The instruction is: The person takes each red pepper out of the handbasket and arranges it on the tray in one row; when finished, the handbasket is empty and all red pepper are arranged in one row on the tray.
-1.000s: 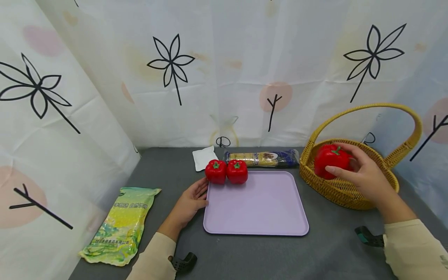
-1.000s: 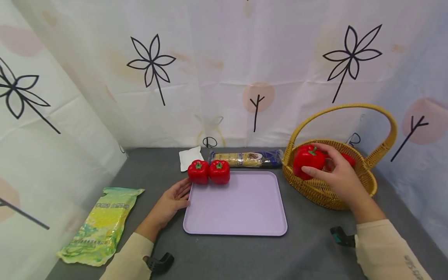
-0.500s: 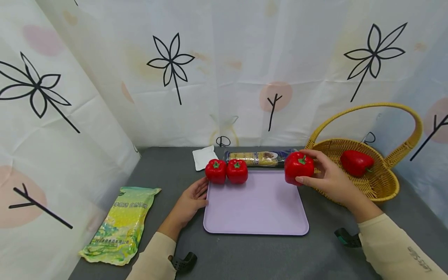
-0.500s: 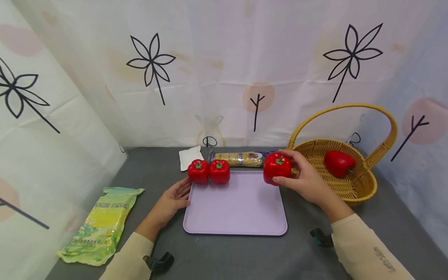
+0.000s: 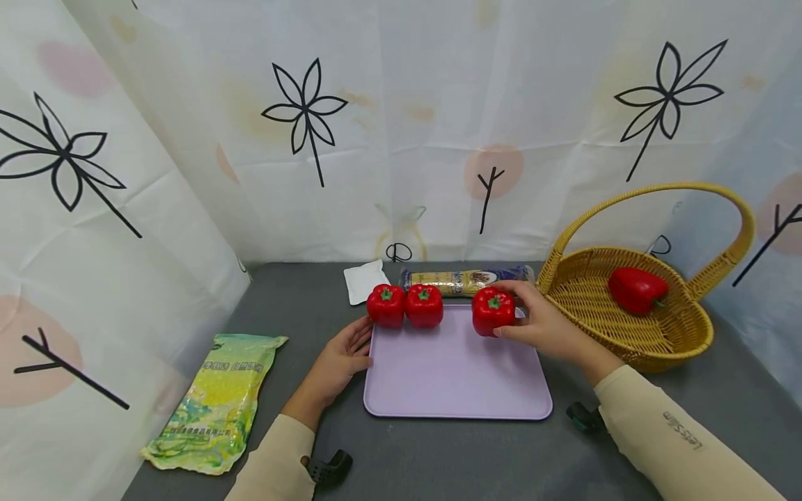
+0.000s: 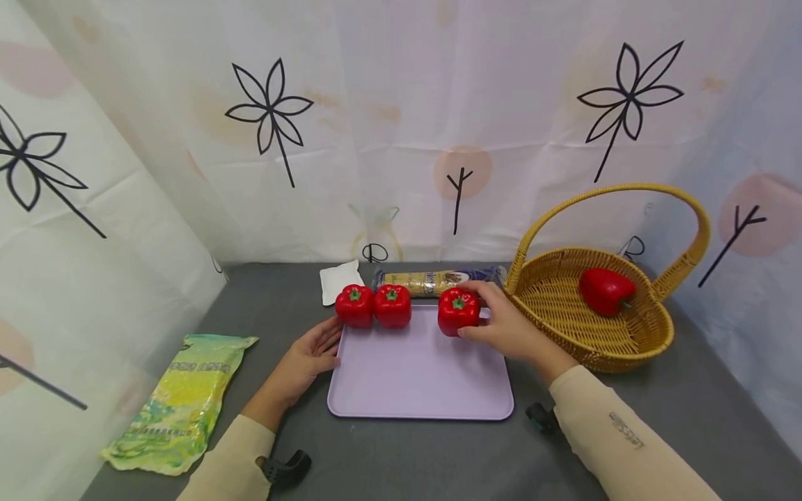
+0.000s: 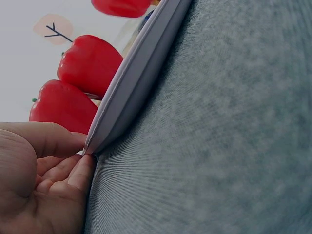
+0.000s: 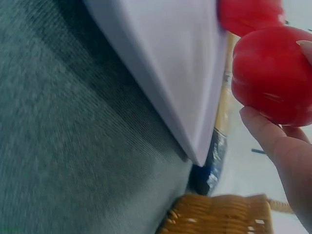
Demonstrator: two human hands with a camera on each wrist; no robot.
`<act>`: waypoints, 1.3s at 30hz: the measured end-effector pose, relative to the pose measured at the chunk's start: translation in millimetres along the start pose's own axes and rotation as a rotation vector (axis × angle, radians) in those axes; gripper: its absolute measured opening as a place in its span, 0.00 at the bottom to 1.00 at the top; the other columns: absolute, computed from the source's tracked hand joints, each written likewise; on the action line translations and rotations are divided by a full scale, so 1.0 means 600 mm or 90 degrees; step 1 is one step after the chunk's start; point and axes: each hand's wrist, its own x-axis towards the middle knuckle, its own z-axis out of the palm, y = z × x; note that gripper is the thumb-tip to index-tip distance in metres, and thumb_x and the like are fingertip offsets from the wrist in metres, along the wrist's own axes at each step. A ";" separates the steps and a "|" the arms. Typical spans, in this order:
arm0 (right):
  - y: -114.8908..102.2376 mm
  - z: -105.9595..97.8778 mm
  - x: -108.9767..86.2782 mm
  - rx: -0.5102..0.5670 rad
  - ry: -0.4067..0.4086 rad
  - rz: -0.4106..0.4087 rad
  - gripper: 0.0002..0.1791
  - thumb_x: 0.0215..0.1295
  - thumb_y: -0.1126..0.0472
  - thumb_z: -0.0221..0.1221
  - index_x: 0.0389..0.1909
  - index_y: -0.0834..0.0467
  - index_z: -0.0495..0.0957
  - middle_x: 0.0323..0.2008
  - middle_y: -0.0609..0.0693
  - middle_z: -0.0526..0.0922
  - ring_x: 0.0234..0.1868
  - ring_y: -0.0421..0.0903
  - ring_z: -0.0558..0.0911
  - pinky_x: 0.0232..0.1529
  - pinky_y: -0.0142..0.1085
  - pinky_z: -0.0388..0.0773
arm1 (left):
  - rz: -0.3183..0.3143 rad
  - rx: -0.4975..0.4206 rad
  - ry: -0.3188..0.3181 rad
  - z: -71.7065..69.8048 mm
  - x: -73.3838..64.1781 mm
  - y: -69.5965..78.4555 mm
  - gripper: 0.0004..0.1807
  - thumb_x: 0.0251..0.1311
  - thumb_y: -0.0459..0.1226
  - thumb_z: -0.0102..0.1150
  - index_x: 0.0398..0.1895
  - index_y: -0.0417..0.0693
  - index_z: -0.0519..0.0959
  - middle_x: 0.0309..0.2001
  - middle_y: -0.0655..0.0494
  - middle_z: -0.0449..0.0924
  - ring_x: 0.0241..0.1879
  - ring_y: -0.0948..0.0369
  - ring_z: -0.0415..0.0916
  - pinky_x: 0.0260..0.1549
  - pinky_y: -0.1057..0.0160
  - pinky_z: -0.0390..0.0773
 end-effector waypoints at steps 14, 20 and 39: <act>0.020 0.029 0.055 -0.086 -0.013 0.050 0.43 0.70 0.65 0.73 0.81 0.63 0.63 0.76 0.68 0.65 0.72 0.71 0.71 0.67 0.64 0.76 | -0.012 -0.010 0.007 -0.002 0.002 0.000 0.46 0.62 0.13 0.54 0.85 0.30 0.54 0.83 0.36 0.56 0.82 0.44 0.56 0.72 0.56 0.68; 0.013 0.033 0.071 -0.118 -0.011 0.064 0.43 0.70 0.64 0.73 0.81 0.63 0.63 0.75 0.68 0.66 0.73 0.70 0.71 0.70 0.64 0.72 | -0.021 -0.008 0.009 -0.003 0.002 0.000 0.46 0.62 0.14 0.54 0.85 0.32 0.55 0.84 0.38 0.57 0.82 0.45 0.57 0.71 0.57 0.69; 0.011 0.050 0.086 -0.086 -0.016 0.043 0.42 0.70 0.66 0.72 0.81 0.63 0.64 0.76 0.67 0.67 0.73 0.69 0.70 0.72 0.65 0.70 | -0.022 -0.003 0.008 0.000 0.001 0.001 0.46 0.64 0.15 0.55 0.86 0.33 0.55 0.84 0.38 0.56 0.82 0.44 0.56 0.71 0.56 0.68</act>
